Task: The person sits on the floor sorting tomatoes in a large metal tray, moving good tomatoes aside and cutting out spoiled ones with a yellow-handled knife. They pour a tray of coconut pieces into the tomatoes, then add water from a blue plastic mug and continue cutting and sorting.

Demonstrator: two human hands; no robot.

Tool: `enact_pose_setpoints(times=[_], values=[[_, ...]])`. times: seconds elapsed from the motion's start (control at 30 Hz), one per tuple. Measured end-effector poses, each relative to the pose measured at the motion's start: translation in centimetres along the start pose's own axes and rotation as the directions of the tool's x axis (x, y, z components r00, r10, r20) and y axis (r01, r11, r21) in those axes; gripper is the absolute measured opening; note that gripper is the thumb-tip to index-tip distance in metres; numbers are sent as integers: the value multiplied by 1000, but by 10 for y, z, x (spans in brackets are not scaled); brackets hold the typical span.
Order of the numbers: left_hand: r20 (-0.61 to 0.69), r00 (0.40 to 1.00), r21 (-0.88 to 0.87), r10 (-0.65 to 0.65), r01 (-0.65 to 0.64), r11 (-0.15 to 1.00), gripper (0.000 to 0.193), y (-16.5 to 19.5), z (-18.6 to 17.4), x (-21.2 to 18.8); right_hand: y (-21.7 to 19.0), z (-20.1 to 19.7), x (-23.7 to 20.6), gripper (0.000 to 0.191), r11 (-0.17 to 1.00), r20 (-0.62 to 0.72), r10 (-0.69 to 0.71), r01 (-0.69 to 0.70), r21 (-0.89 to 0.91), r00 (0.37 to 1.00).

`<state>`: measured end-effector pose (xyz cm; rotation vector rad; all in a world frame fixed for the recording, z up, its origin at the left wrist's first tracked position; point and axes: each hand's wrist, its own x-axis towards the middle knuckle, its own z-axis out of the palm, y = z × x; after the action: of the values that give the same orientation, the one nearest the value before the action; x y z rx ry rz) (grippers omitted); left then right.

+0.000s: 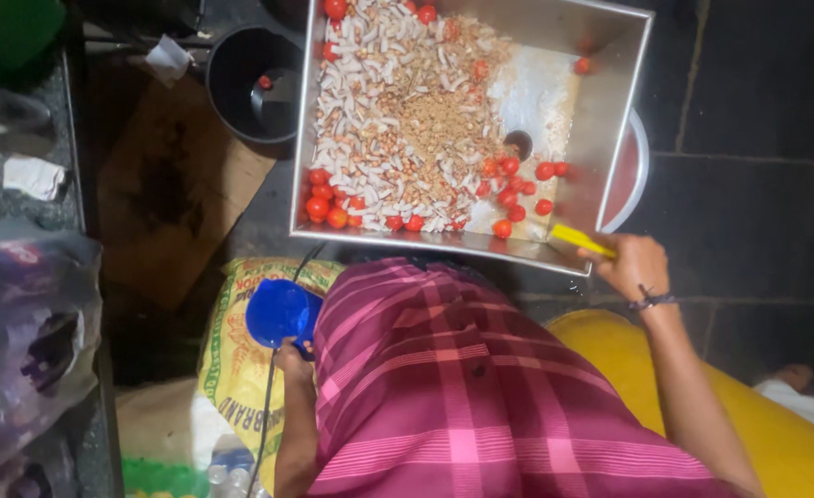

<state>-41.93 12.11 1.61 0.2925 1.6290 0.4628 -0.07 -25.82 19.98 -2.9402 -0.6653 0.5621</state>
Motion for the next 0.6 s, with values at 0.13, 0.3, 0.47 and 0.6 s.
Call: enact_pose_setpoints(times=[0.13,0.3,0.47,0.6], values=[[-12,999,37,-41,41,998,13,19,12,11,2,-25,13,44,996,-158,-67,75,41,985],[-40,999,58,-3,5,998,14,35,33,24,-26,-69,22,38,993,-186,-61,40,-115,981],[-9,1000,100,-14,15,995,13,44,47,30,-57,-63,77,20,907,-89,-138,90,-411,986],[-8,998,148,-56,56,987,13,48,53,36,-118,-4,158,9,705,51,-331,283,-650,942]])
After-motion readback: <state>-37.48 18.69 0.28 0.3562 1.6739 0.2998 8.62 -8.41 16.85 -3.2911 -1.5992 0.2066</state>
